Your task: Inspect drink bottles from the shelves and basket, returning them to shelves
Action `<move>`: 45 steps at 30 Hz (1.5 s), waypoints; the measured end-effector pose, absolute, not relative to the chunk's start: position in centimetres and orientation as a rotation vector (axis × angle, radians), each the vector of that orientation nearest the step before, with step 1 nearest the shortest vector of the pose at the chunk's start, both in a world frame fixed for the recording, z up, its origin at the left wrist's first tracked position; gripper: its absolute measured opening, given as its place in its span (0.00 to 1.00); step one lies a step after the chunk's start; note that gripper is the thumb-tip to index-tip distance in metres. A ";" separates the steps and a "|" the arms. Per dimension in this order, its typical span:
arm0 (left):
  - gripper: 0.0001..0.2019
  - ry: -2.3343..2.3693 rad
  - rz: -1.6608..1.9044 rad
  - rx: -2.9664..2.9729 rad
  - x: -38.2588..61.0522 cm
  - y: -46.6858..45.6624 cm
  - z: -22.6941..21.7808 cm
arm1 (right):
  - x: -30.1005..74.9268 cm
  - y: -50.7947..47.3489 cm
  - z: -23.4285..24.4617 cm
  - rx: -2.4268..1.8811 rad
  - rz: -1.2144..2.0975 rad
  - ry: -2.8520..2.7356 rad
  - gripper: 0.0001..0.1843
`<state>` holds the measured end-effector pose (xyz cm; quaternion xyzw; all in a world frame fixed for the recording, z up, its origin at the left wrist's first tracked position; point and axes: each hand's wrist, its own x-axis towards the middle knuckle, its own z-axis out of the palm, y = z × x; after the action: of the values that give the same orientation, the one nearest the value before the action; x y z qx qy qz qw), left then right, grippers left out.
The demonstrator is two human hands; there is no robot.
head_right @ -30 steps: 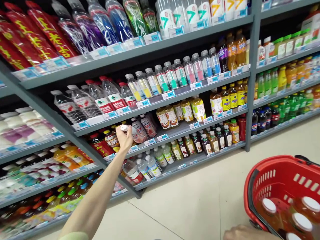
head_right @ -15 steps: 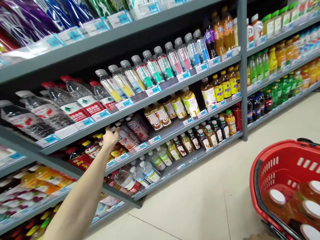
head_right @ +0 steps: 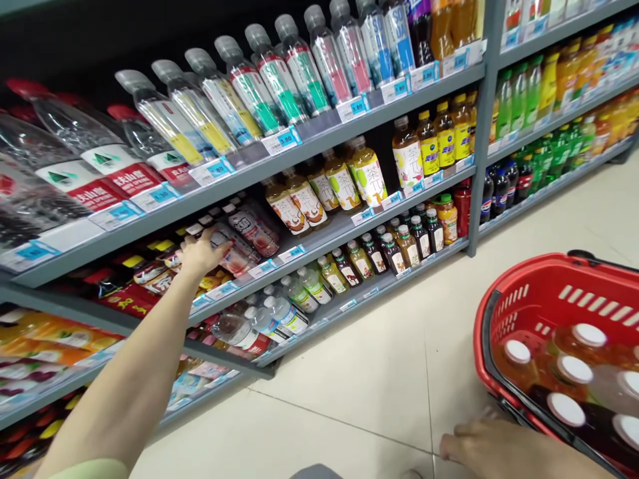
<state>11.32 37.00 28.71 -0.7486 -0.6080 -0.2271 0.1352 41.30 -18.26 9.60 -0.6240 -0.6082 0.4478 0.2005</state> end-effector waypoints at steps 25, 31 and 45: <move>0.06 0.243 0.023 -3.302 30.9 -2.1 8.8 | 45.3 -19.5 12.9 -1.860 1.198 -1.838 0.29; 0.11 0.219 0.243 -3.268 29.5 -4.2 8.6 | 50.5 -19.3 13.6 -1.836 0.656 -1.485 0.22; 0.22 0.100 0.661 -3.203 27.5 -8.6 11.9 | 61.9 -32.0 4.0 -2.630 0.191 -0.606 0.09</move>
<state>27.55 -8.64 11.90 -0.9768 0.0305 0.2016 -0.0650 61.85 -32.03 4.00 -0.9490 -0.2187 0.0688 0.2162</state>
